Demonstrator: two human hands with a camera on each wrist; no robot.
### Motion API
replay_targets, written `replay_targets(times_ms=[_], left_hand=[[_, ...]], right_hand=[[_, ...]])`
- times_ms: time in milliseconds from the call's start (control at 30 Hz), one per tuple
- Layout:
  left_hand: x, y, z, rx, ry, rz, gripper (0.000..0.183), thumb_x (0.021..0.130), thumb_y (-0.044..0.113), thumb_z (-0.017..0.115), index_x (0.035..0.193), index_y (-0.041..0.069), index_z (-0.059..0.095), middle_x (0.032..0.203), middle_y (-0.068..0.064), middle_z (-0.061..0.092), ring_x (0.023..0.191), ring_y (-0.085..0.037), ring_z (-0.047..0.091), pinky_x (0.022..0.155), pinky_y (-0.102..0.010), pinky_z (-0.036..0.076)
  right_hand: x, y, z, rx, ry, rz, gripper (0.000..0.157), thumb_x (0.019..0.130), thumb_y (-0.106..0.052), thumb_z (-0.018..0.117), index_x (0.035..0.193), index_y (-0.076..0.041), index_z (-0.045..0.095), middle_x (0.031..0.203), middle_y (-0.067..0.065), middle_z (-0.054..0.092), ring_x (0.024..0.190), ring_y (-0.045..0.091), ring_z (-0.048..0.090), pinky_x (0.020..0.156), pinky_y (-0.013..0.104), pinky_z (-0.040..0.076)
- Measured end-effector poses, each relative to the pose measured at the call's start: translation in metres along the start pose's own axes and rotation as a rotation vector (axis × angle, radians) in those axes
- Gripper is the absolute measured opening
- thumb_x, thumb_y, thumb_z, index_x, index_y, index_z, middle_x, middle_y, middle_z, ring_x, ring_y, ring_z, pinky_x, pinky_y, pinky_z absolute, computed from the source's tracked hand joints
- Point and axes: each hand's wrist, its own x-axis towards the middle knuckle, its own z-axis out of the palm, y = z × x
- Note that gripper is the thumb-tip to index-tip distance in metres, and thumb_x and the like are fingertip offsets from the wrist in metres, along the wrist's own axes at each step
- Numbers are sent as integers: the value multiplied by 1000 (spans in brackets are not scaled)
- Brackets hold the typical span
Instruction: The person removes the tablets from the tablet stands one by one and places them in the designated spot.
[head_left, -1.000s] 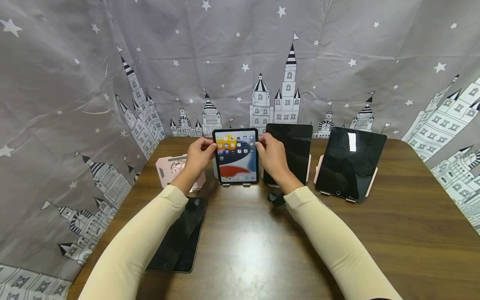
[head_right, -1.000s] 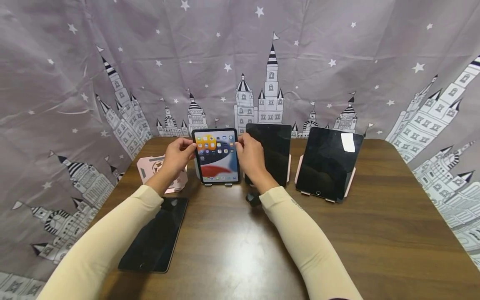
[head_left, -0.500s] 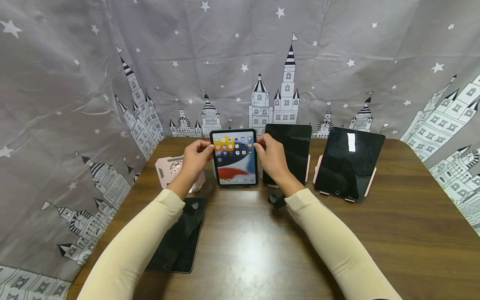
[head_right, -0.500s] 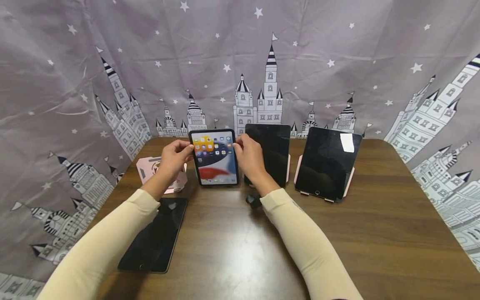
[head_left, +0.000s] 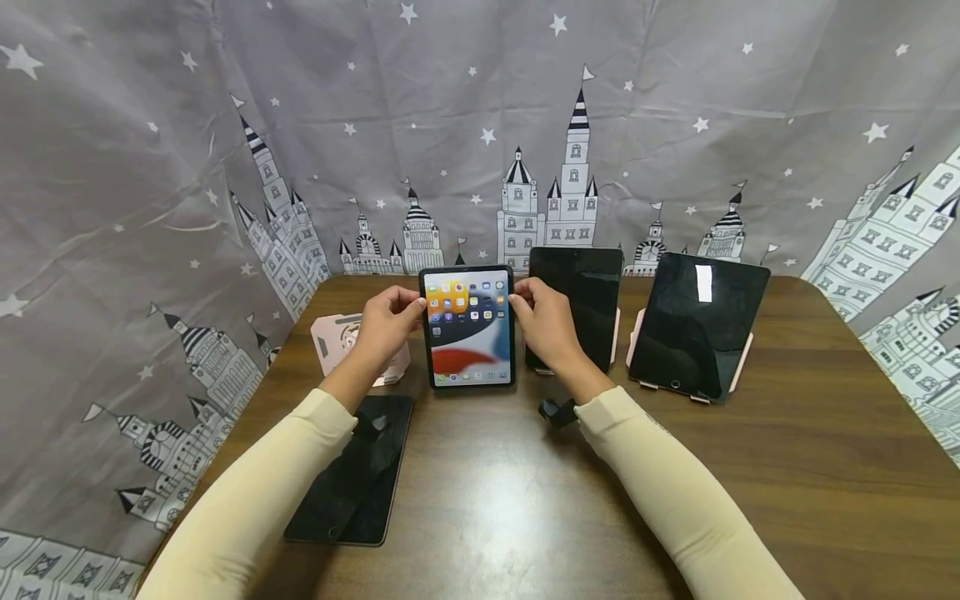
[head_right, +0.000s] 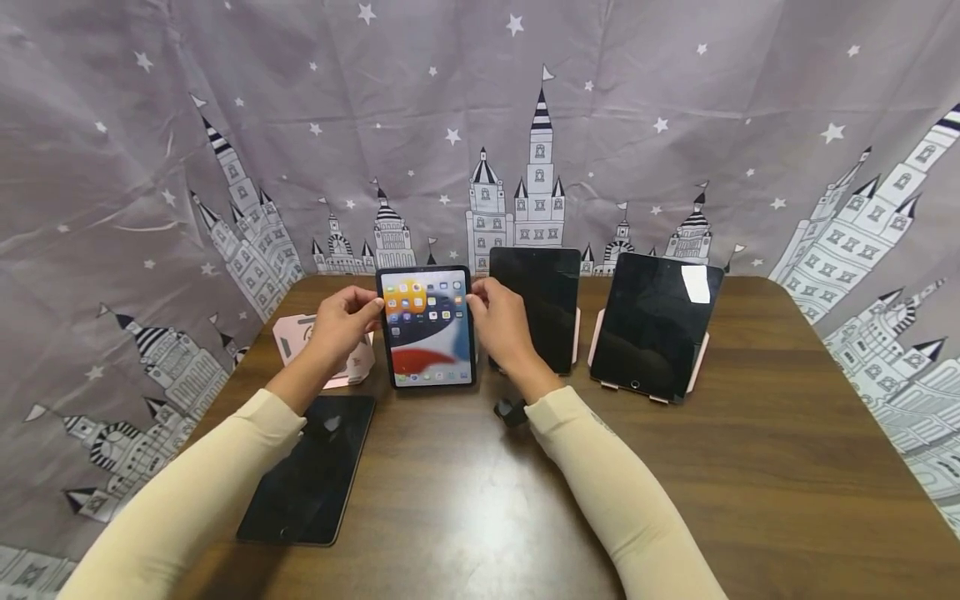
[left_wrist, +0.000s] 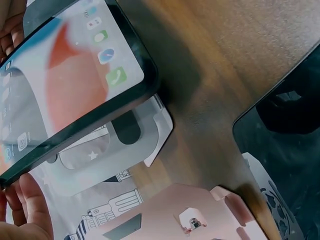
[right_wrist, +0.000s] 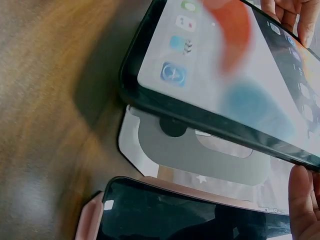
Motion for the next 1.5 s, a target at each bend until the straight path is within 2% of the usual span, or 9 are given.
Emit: replay_targets(times_ms=[133,367,633,800,1100,1200,1367,1500], left_hand=[[-4,-2,-1,20,-1,-12,21,98,14,64,111,-2,63,101,-14,60,93,-31,61,79,-33,58],[-13,-5,-3,38,-12,-6,21,98,15,65,110,-2,64,101,-14,61,88,-26,61,78,-30,57],[-19,-12,-5,38,-48,-11,21,98,15,64,110,-3,63,99,-13,61,83,-21,62,86,-43,56],[-23,-15,-8,40,-62,-21,21,98,15,64,111,-2,63,99,-14,60,83,-21,59,86,-43,56],[-29,-16,-9,29,-69,-4,19,98,11,63,110,-4,62,101,-16,60,92,-31,60,87,-49,55],[-31,-16,-9,33,-66,-22,19,98,10,62,110,-4,62,101,-15,60,89,-28,60,84,-45,56],[-34,-20,-10,60,-70,-65,20,98,12,63,110,-4,63,98,-14,60,83,-22,61,74,-32,58],[-38,-22,-11,78,-79,-69,20,98,12,64,108,-5,63,95,-14,61,79,-20,61,72,-31,58]], right_hand=[[-4,-1,0,11,-15,10,14,97,-11,64,104,1,66,87,10,68,73,20,61,65,33,51],[-10,-1,-3,40,-51,29,14,97,-12,64,104,0,66,84,10,69,68,18,65,61,32,53],[-19,-1,-4,20,-68,66,11,99,-16,63,99,-6,66,79,7,67,67,17,62,59,33,50],[-25,-3,-2,34,-75,96,10,99,-16,63,97,-6,66,76,6,66,65,17,61,58,33,50],[-32,-6,-2,83,-108,159,9,99,-16,62,95,-7,63,75,9,65,62,20,60,49,32,49],[-34,-7,-2,94,-123,178,10,99,-15,62,96,-6,63,81,12,67,66,23,64,54,32,52],[-39,-8,-1,128,-160,226,10,99,-14,61,98,-4,63,89,17,67,71,29,67,61,32,55],[-44,-8,1,156,-175,254,10,99,-13,61,97,-4,63,88,17,66,73,35,67,61,31,55]])
